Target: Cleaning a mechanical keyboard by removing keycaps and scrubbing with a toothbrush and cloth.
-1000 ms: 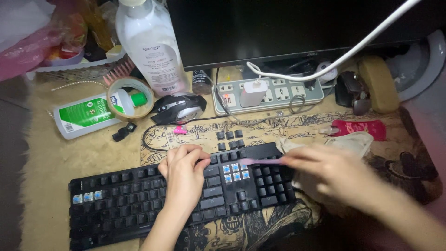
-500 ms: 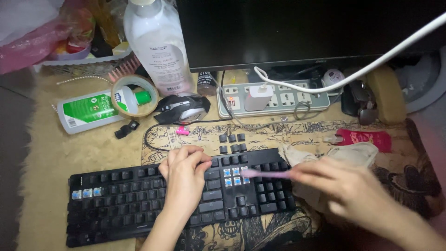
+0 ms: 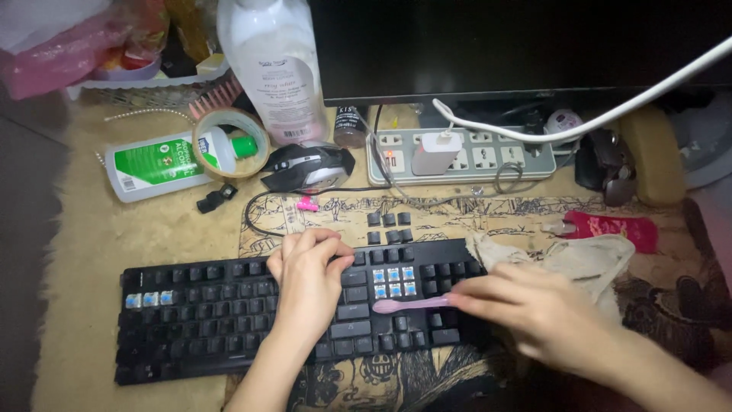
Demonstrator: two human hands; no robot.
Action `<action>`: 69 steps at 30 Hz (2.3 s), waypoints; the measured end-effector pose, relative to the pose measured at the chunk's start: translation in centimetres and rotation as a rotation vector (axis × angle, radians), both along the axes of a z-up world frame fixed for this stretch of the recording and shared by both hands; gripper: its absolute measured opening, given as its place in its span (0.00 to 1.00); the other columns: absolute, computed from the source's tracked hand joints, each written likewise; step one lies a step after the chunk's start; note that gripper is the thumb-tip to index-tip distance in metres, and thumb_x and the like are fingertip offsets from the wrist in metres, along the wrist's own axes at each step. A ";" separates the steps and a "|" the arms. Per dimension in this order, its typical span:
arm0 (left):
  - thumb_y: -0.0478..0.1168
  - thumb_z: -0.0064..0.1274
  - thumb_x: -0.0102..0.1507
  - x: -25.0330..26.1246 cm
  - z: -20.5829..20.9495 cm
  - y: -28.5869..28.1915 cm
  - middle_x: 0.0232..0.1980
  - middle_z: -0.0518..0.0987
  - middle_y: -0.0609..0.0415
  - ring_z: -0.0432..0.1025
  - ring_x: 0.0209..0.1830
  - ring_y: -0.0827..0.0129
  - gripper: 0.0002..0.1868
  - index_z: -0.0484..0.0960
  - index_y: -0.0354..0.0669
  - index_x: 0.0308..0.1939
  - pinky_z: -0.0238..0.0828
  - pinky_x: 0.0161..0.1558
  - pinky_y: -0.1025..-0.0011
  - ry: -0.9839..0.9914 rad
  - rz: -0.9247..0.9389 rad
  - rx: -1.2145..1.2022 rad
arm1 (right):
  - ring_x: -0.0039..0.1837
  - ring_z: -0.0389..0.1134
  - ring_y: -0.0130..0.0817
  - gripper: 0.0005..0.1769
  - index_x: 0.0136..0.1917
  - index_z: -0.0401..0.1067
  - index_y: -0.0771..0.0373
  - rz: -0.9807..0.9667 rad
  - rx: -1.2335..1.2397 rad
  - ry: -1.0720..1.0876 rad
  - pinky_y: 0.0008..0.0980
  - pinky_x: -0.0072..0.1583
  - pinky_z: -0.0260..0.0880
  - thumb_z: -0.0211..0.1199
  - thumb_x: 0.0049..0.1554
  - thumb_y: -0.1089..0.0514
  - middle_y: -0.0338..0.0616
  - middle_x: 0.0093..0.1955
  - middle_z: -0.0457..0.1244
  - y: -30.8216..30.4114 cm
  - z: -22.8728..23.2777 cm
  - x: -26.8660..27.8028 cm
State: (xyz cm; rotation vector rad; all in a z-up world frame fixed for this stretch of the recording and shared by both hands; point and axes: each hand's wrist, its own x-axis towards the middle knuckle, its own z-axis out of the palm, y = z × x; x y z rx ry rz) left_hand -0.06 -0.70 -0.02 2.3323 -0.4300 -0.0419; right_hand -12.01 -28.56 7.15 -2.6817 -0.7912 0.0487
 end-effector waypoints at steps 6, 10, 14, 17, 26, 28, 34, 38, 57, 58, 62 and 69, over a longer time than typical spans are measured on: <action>0.38 0.64 0.54 0.2 0.1 0.1 0.48 0.81 0.58 0.68 0.54 0.61 0.03 0.88 0.48 0.32 0.50 0.59 0.59 -0.029 -0.015 -0.016 | 0.55 0.70 0.29 0.33 0.66 0.73 0.45 -0.037 -0.066 -0.002 0.29 0.54 0.71 0.70 0.47 0.65 0.33 0.62 0.70 -4.2 -3.1 -2.1; 0.37 0.64 0.54 0.2 0.1 -0.2 0.48 0.81 0.57 0.68 0.53 0.61 0.03 0.88 0.48 0.32 0.49 0.59 0.58 -0.038 -0.013 -0.010 | 0.53 0.70 0.34 0.38 0.66 0.74 0.49 0.009 -0.132 -0.026 0.33 0.55 0.74 0.70 0.41 0.66 0.36 0.61 0.70 -1.6 -1.4 -0.8; 0.38 0.64 0.54 0.1 0.2 0.2 0.48 0.81 0.57 0.68 0.54 0.60 0.04 0.88 0.47 0.32 0.50 0.58 0.58 -0.023 -0.009 -0.005 | 0.56 0.70 0.36 0.41 0.66 0.74 0.52 -0.001 -0.075 0.035 0.36 0.55 0.71 0.69 0.38 0.69 0.36 0.63 0.70 -0.7 -1.6 -0.4; 0.38 0.64 0.54 -0.1 0.3 0.0 0.47 0.81 0.58 0.68 0.54 0.61 0.03 0.87 0.47 0.32 0.50 0.59 0.59 -0.016 -0.009 -0.016 | 0.59 0.70 0.31 0.37 0.66 0.74 0.47 -0.009 -0.071 -0.023 0.33 0.60 0.69 0.69 0.43 0.68 0.32 0.63 0.69 -3.1 -4.1 -2.2; 0.37 0.64 0.54 0.1 0.3 0.0 0.46 0.81 0.59 0.68 0.53 0.61 0.03 0.87 0.47 0.32 0.49 0.58 0.59 -0.005 -0.020 -0.025 | 0.54 0.69 0.35 0.38 0.66 0.72 0.53 -0.044 -0.127 -0.056 0.36 0.55 0.73 0.68 0.39 0.64 0.35 0.62 0.68 -1.7 -0.7 -2.1; 0.37 0.64 0.54 0.0 0.2 -0.1 0.46 0.81 0.59 0.67 0.53 0.61 0.03 0.88 0.47 0.32 0.49 0.58 0.59 -0.003 -0.020 -0.026 | 0.51 0.69 0.34 0.34 0.65 0.72 0.54 -0.092 -0.170 -0.002 0.35 0.52 0.72 0.71 0.44 0.59 0.35 0.61 0.68 -2.1 0.4 -2.5; 0.36 0.64 0.53 0.1 0.2 0.0 0.46 0.81 0.59 0.68 0.53 0.61 0.03 0.87 0.47 0.31 0.49 0.59 0.59 -0.020 -0.013 -0.030 | 0.53 0.69 0.43 0.45 0.69 0.72 0.58 -0.055 -0.173 0.065 0.42 0.49 0.71 0.69 0.35 0.63 0.39 0.66 0.68 0.3 1.1 -1.3; 0.37 0.64 0.54 -0.2 0.5 0.0 0.46 0.80 0.58 0.68 0.53 0.61 0.03 0.87 0.47 0.31 0.49 0.58 0.59 -0.011 -0.028 -0.031 | 0.55 0.69 0.33 0.40 0.70 0.72 0.49 -0.122 -0.236 0.032 0.32 0.52 0.72 0.70 0.43 0.62 0.31 0.67 0.67 -3.3 -2.2 -5.3; 0.36 0.64 0.54 0.2 -0.1 0.1 0.46 0.81 0.59 0.68 0.52 0.61 0.03 0.88 0.48 0.32 0.50 0.59 0.59 -0.019 -0.027 -0.030 | 0.65 0.68 0.38 0.46 0.69 0.73 0.47 -0.106 -0.131 -0.171 0.42 0.65 0.69 0.68 0.33 0.60 0.33 0.67 0.68 -0.5 -3.8 -4.1; 0.36 0.64 0.54 0.1 -0.1 0.1 0.46 0.81 0.59 0.68 0.52 0.61 0.03 0.88 0.48 0.32 0.50 0.59 0.59 -0.018 -0.031 -0.030 | 0.65 0.68 0.38 0.46 0.69 0.73 0.47 -0.109 -0.131 -0.170 0.42 0.65 0.69 0.68 0.33 0.60 0.33 0.67 0.68 -0.8 -2.9 -4.6; 0.37 0.64 0.54 0.2 0.0 -0.1 0.46 0.81 0.59 0.68 0.52 0.61 0.03 0.88 0.48 0.32 0.49 0.59 0.58 -0.027 -0.025 -0.031 | 0.66 0.68 0.35 0.49 0.72 0.70 0.46 -0.358 -0.060 0.151 0.33 0.63 0.70 0.64 0.37 0.71 0.37 0.70 0.66 -0.1 -1.3 -6.7; 0.37 0.64 0.55 0.2 -0.1 0.1 0.45 0.80 0.59 0.68 0.52 0.61 0.02 0.87 0.48 0.31 0.50 0.57 0.57 -0.041 -0.034 -0.019 | 0.66 0.67 0.48 0.40 0.72 0.65 0.64 -0.561 0.257 0.105 0.37 0.63 0.68 0.58 0.45 0.76 0.53 0.66 0.59 9.8 -6.2 -9.8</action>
